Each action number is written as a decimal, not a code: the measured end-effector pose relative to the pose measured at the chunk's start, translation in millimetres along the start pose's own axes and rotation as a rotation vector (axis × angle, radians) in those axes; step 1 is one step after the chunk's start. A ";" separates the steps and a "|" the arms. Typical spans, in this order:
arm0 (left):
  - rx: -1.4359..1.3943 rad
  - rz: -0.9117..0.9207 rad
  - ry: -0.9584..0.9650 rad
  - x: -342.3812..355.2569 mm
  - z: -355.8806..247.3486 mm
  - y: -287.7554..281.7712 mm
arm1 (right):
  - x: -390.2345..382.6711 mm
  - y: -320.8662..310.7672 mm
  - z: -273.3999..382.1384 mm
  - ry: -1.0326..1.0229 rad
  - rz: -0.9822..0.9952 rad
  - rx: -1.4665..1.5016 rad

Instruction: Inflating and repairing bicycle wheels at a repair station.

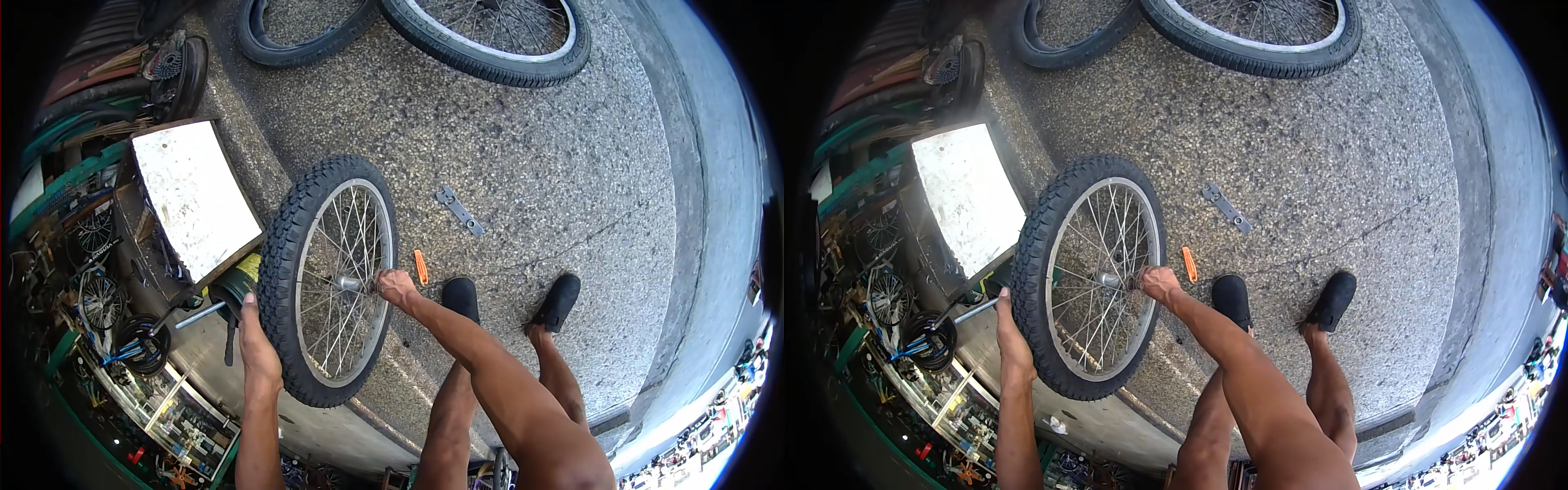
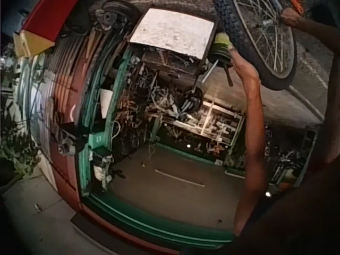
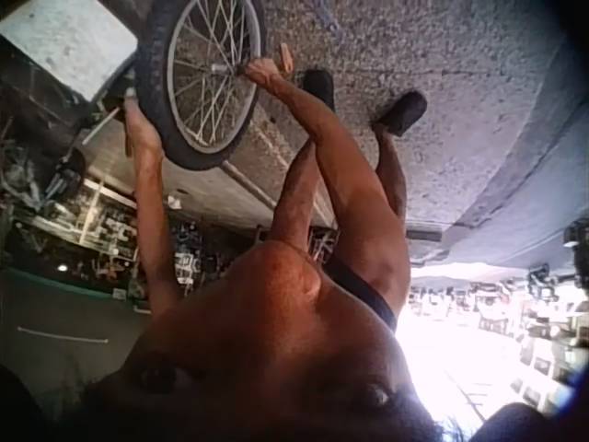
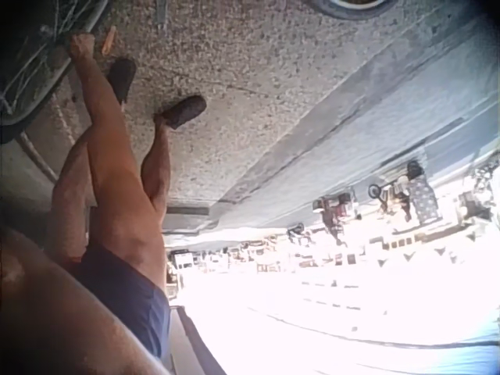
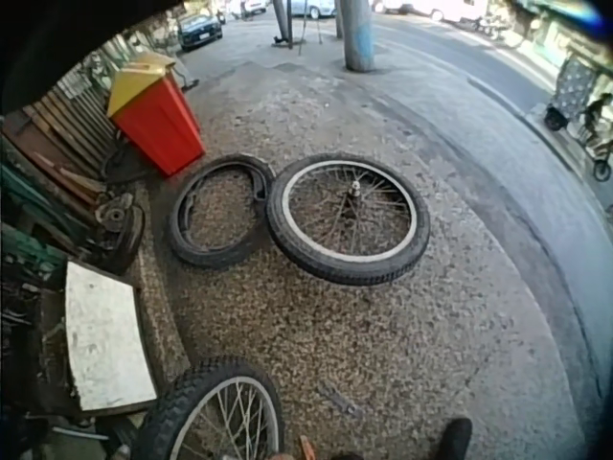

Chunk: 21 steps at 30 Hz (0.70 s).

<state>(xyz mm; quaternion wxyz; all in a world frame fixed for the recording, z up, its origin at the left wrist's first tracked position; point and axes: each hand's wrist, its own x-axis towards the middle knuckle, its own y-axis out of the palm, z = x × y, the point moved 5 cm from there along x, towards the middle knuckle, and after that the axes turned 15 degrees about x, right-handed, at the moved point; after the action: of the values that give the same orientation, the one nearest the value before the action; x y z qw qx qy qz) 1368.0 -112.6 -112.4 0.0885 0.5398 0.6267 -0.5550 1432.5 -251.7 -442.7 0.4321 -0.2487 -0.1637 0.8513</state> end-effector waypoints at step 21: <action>0.130 -0.041 0.069 -6.6 -10.8 3.4 | -34.2 -4.4 -10.1 0.354 -0.301 0.418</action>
<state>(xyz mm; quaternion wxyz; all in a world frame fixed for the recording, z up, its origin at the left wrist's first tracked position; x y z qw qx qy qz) 1378.5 -108.6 -105.8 0.0202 0.5500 0.6030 -0.5775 1458.3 -276.5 -439.2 0.6170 -0.2718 0.0577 0.7363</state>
